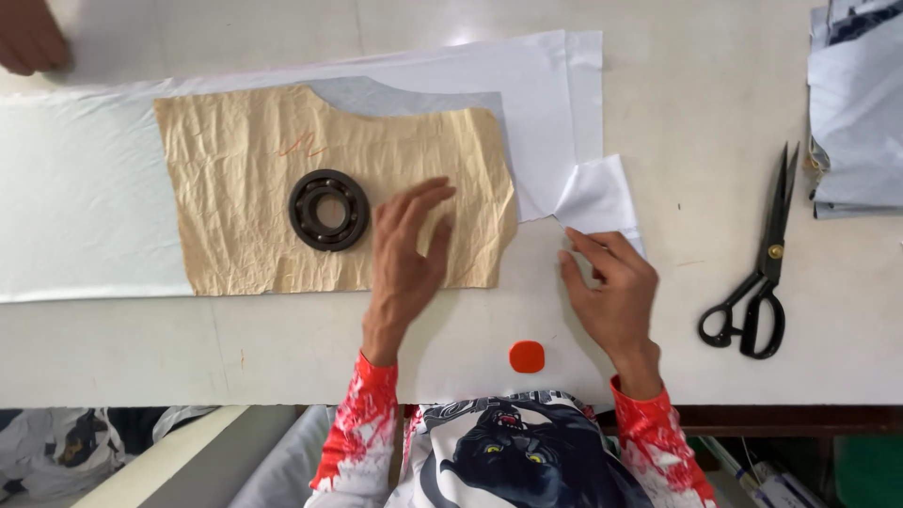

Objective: Laying out fabric on a table, placing a paper pattern on top, and cutting the fabric along the pattern edges using scissors.

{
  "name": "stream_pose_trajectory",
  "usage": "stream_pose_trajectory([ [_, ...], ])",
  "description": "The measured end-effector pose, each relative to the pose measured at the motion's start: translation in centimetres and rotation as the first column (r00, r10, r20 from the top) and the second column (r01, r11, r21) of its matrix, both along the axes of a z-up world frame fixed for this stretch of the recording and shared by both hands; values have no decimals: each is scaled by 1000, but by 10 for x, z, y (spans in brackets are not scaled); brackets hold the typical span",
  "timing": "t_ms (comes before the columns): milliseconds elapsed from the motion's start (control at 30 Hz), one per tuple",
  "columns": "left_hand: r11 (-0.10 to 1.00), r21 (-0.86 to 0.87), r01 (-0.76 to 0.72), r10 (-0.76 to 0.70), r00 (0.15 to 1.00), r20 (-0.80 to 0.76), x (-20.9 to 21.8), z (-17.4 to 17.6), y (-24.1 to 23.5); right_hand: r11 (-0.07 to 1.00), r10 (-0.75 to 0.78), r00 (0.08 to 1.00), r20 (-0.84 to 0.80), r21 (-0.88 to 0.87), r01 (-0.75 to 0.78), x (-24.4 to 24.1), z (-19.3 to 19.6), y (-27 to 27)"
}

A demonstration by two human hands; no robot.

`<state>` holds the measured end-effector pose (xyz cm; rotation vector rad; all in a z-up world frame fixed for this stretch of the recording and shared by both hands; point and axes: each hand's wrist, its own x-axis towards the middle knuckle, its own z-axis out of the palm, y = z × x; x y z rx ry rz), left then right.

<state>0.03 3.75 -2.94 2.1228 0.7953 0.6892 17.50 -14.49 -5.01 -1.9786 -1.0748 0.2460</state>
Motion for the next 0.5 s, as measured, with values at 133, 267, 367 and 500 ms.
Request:
stream_pose_trajectory([
  [133,982,180,47,-34,997,-72,9,-18,22,993,25,998,57,-114,-18,-10,-3,27],
  [267,959,246,137,-107,986,-131,19,-34,26,958,31,998,62,-287,-12,-16,-5,54],
  [367,949,254,185,-147,976,-162,26,-39,31,937,47,996,82,-349,-16,-16,-6,68],
  [500,956,216,198,-147,961,-234,26,-43,30,929,44,999,13,-368,-36,-21,-10,72],
])
